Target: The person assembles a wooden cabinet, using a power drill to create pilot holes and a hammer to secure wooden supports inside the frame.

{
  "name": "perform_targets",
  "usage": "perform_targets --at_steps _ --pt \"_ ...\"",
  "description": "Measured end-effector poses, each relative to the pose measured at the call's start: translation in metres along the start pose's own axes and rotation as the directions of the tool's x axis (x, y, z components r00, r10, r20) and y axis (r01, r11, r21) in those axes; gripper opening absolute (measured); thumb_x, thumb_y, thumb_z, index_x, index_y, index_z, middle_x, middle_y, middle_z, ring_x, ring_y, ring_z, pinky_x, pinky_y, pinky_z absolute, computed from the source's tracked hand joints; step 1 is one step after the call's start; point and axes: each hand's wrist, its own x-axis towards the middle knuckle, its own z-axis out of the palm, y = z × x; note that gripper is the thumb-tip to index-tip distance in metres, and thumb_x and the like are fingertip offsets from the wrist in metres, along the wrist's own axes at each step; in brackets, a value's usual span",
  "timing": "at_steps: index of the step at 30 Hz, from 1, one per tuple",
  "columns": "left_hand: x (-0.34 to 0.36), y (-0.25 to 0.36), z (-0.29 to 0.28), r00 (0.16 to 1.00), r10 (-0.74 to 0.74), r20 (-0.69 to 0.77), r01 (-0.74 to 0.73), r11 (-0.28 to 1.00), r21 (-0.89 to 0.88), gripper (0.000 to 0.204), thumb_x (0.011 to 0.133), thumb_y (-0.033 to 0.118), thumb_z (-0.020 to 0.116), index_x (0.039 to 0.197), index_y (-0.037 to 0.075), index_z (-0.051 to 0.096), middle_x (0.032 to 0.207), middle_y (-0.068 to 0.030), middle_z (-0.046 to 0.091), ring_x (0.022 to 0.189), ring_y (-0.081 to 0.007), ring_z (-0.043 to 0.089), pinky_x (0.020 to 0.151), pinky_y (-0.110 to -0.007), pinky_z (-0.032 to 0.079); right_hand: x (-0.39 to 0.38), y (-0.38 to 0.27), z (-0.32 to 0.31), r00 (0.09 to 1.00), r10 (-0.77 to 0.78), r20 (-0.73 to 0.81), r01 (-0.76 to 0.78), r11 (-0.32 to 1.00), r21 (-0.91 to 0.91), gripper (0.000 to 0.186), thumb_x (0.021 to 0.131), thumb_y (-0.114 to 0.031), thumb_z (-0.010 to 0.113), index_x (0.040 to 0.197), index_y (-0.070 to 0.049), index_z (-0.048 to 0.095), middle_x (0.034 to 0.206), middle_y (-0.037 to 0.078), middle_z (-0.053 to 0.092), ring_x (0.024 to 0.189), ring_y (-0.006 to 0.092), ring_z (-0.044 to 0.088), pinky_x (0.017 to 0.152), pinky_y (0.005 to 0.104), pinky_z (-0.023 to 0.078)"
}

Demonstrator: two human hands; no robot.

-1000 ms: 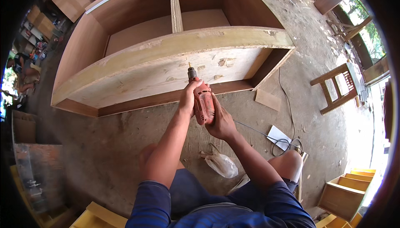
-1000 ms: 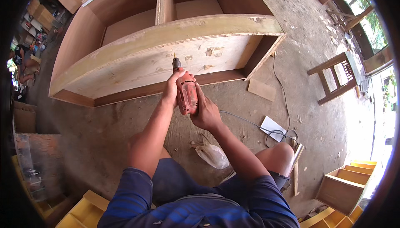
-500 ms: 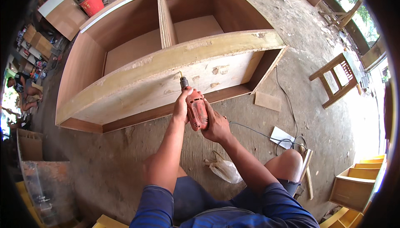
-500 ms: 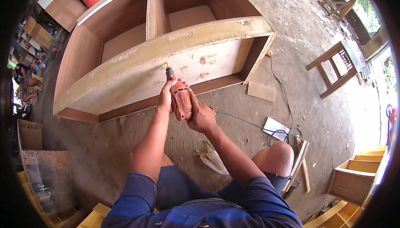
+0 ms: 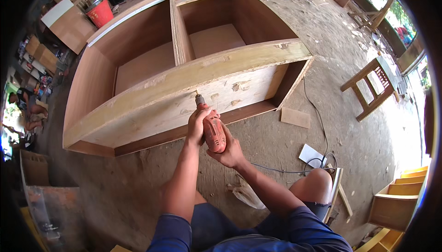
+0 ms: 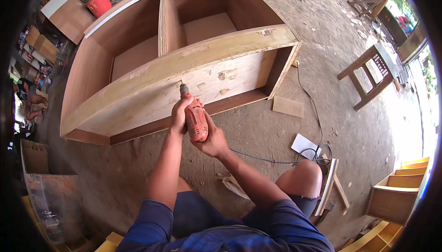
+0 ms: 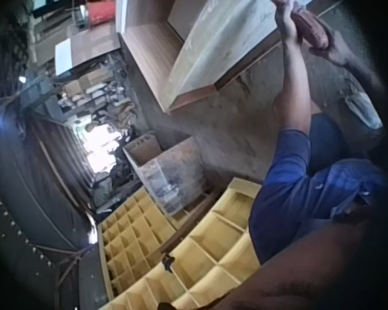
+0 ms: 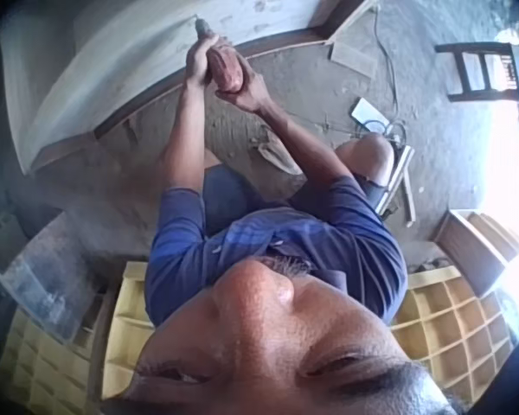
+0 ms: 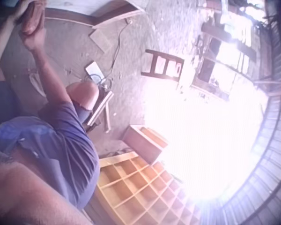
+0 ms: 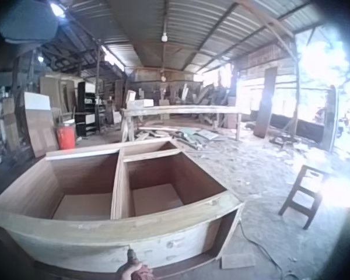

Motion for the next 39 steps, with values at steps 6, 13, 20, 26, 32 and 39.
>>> perform_targets --at_steps 6,13,20,26,32,39 --pt "0.000 0.000 0.005 0.993 0.026 -0.119 -0.008 0.989 0.148 0.023 0.094 0.021 0.068 0.107 0.004 0.059 0.092 -0.0099 0.066 0.083 -0.0208 0.067 0.075 -0.034 0.056 0.002 0.026 0.017 0.996 -0.055 -0.071 0.059 0.997 0.058 0.106 0.068 -0.020 0.078 0.159 -0.009 0.024 0.134 0.025 0.062 0.120 0.0438 0.062 0.102 0.0477 0.052" --pt "0.005 0.000 0.000 0.980 0.069 -0.189 -0.014 0.960 0.278 0.022 0.093 0.020 0.069 0.105 0.003 0.060 0.091 -0.0093 0.067 0.079 -0.0191 0.067 0.073 -0.033 0.056 0.003 0.030 0.026 0.999 -0.024 -0.045 0.030 0.990 0.141 0.105 0.067 -0.018 0.075 0.158 -0.009 0.025 0.136 0.025 0.060 0.123 0.0429 0.060 0.103 0.0465 0.052" --pt "-0.001 0.007 0.001 0.984 0.026 -0.178 0.015 0.974 0.226 0.023 0.092 0.022 0.069 0.105 0.004 0.061 0.091 -0.0106 0.068 0.081 -0.0205 0.068 0.074 -0.034 0.056 -0.001 0.019 0.027 0.998 0.019 -0.066 -0.012 0.994 0.106 0.104 0.070 -0.020 0.076 0.158 -0.010 0.023 0.129 0.027 0.064 0.117 0.0461 0.062 0.099 0.0498 0.053" --pt "-0.002 0.009 0.002 0.988 0.017 -0.155 0.020 0.972 0.234 0.022 0.092 0.021 0.068 0.105 0.006 0.059 0.092 -0.0112 0.068 0.081 -0.0214 0.068 0.073 -0.034 0.057 -0.002 0.020 0.029 0.998 0.015 -0.060 -0.009 0.995 0.101 0.101 0.072 -0.020 0.075 0.158 -0.011 0.022 0.126 0.028 0.065 0.114 0.0477 0.063 0.096 0.0508 0.053" --pt "0.000 0.008 0.002 0.987 0.011 -0.163 0.022 0.979 0.201 0.022 0.092 0.023 0.069 0.104 0.007 0.059 0.092 -0.0106 0.067 0.081 -0.0209 0.068 0.071 -0.034 0.057 -0.002 0.015 0.026 0.998 0.025 -0.057 -0.019 0.994 0.107 0.102 0.072 -0.020 0.075 0.159 -0.011 0.021 0.130 0.029 0.062 0.119 0.0466 0.061 0.100 0.0497 0.052" --pt "0.003 0.020 -0.010 0.902 0.319 -0.292 0.049 0.596 0.802 0.032 0.092 0.032 0.073 0.099 0.002 0.064 0.090 -0.0119 0.069 0.078 -0.0217 0.068 0.073 -0.039 0.056 0.000 0.013 0.038 0.997 0.069 -0.025 -0.064 0.986 0.152 0.104 0.069 -0.020 0.076 0.158 -0.009 0.022 0.136 0.028 0.059 0.126 0.0445 0.058 0.106 0.0476 0.049"
